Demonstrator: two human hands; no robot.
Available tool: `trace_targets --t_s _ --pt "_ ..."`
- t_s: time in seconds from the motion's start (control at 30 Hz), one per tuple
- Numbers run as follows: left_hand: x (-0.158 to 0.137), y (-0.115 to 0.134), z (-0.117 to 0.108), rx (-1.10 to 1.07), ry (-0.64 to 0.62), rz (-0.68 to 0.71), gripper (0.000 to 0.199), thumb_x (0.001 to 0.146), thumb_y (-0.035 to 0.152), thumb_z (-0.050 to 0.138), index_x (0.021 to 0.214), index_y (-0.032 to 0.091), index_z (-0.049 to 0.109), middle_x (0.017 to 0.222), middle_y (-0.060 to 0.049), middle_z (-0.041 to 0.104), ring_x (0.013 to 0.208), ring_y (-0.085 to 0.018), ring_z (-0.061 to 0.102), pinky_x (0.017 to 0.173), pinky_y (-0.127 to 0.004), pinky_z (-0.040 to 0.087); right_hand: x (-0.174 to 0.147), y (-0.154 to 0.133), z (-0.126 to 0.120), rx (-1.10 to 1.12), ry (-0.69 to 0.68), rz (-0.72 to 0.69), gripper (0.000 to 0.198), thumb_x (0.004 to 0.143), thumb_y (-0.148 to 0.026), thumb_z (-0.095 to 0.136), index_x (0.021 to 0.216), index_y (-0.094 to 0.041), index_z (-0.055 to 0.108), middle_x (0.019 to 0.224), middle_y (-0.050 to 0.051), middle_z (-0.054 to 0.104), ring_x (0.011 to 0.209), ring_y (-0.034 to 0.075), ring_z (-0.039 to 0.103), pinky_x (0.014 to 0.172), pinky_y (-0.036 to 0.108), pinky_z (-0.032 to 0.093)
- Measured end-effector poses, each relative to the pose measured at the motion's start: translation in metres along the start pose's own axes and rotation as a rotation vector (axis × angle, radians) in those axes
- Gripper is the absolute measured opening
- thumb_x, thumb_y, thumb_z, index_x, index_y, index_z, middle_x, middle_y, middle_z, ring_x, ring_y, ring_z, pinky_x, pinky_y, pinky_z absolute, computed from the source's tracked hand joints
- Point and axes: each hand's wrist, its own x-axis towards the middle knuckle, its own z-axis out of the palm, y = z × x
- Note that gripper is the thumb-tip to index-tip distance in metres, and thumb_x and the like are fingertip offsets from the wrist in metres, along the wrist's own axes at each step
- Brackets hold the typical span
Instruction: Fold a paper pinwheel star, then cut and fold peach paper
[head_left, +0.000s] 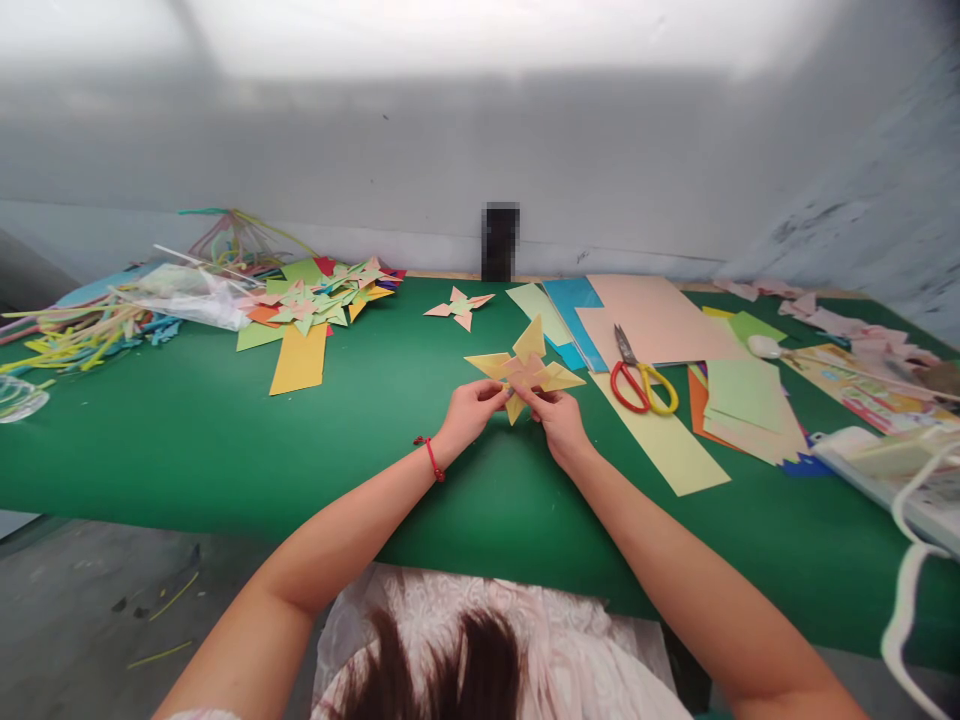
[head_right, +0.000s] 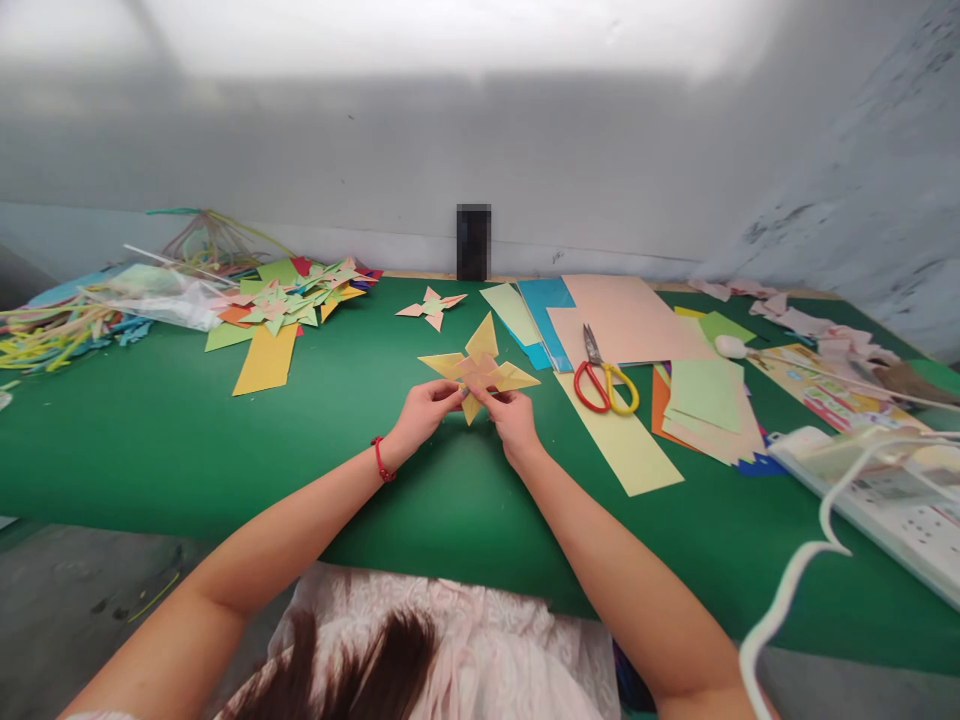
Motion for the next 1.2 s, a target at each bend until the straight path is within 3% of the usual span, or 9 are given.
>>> trace_targets --t_s 0.1,0.2,0.3,0.43,0.53,0.7,0.87,1.07,1.2 --pt "0.003 -0.001 -0.002 -0.003 -0.020 0.012 0.033 0.070 0.032 0.068 0.096 0.011 0.065 0.103 -0.012 0.067 0.094 -0.020 0.062 0.087 -0.034 0.047 0.002 -0.002 -0.002 -0.004 0.009 -0.013 0.036 0.052 -0.040 0.078 0.073 -0.013 0.066 0.052 -0.003 0.052 0.042 0.006 0.031 0.036 0.022 0.020" --pt "0.007 0.001 -0.007 -0.024 0.042 -0.052 0.035 0.073 0.032 0.066 0.102 0.013 0.063 0.105 -0.011 0.066 0.094 -0.020 0.062 0.086 -0.034 0.047 0.005 -0.007 -0.005 -0.017 -0.018 -0.176 0.033 0.058 -0.040 0.075 0.080 -0.017 0.067 0.067 0.002 0.061 0.054 0.012 0.049 0.039 0.022 0.033" --pt "0.010 0.007 -0.020 -0.150 0.079 -0.189 0.037 0.083 0.043 0.053 0.097 0.012 0.065 0.096 -0.014 0.068 0.083 -0.020 0.065 0.079 -0.034 0.050 0.006 -0.013 -0.008 -0.039 -0.085 -0.334 0.023 0.061 -0.038 0.073 0.076 -0.022 0.069 0.096 0.005 0.064 0.087 0.020 0.059 0.067 0.031 0.050" --pt "0.011 0.022 -0.039 -0.262 -0.085 -0.355 0.056 0.083 0.059 0.041 0.097 0.012 0.067 0.093 -0.015 0.068 0.079 -0.021 0.064 0.070 -0.030 0.051 0.004 -0.016 -0.010 -0.070 -0.187 -0.392 0.017 0.060 -0.040 0.075 0.070 -0.026 0.071 0.108 0.005 0.060 0.101 0.025 0.056 0.087 0.041 0.047" --pt "0.007 0.031 -0.043 -0.168 -0.279 -0.423 0.052 0.079 0.057 0.050 0.098 0.012 0.068 0.090 -0.012 0.068 0.073 -0.018 0.062 0.062 -0.025 0.047 0.001 -0.016 -0.009 -0.081 -0.247 -0.368 0.018 0.059 -0.042 0.076 0.069 -0.027 0.073 0.116 0.005 0.055 0.101 0.026 0.056 0.085 0.039 0.048" --pt "0.001 0.035 -0.037 0.072 -0.416 -0.275 0.028 0.072 0.037 0.066 0.087 0.013 0.069 0.082 -0.004 0.067 0.067 -0.012 0.056 0.059 -0.021 0.039 -0.003 -0.018 -0.007 -0.094 -0.355 -0.364 0.013 0.063 -0.037 0.074 0.072 -0.027 0.074 0.124 0.004 0.051 0.094 0.022 0.058 0.081 0.035 0.048" --pt "0.004 0.032 -0.037 0.113 -0.311 -0.198 0.032 0.069 0.037 0.067 0.091 0.013 0.068 0.084 -0.005 0.067 0.071 -0.014 0.057 0.064 -0.023 0.039 0.002 -0.021 -0.009 0.029 -0.236 -0.233 0.036 0.071 -0.042 0.067 0.105 -0.029 0.065 0.124 0.004 0.056 0.087 0.018 0.063 0.080 0.036 0.049" --pt "0.009 0.025 -0.038 0.210 -0.104 -0.112 0.033 0.070 0.038 0.065 0.092 0.013 0.068 0.087 -0.006 0.067 0.074 -0.015 0.057 0.065 -0.024 0.040 0.014 -0.020 -0.019 0.244 -0.109 0.037 0.052 0.077 -0.065 0.045 0.093 -0.018 0.063 0.091 0.010 0.070 0.083 0.022 0.066 0.070 0.033 0.052" --pt "0.010 0.022 -0.037 0.226 -0.070 -0.078 0.033 0.070 0.038 0.064 0.091 0.013 0.067 0.085 -0.006 0.066 0.073 -0.015 0.057 0.065 -0.024 0.040 0.009 -0.017 -0.015 0.160 -0.155 0.079 0.044 0.070 -0.057 0.062 0.090 -0.018 0.065 0.089 0.008 0.070 0.084 0.021 0.066 0.068 0.031 0.053"
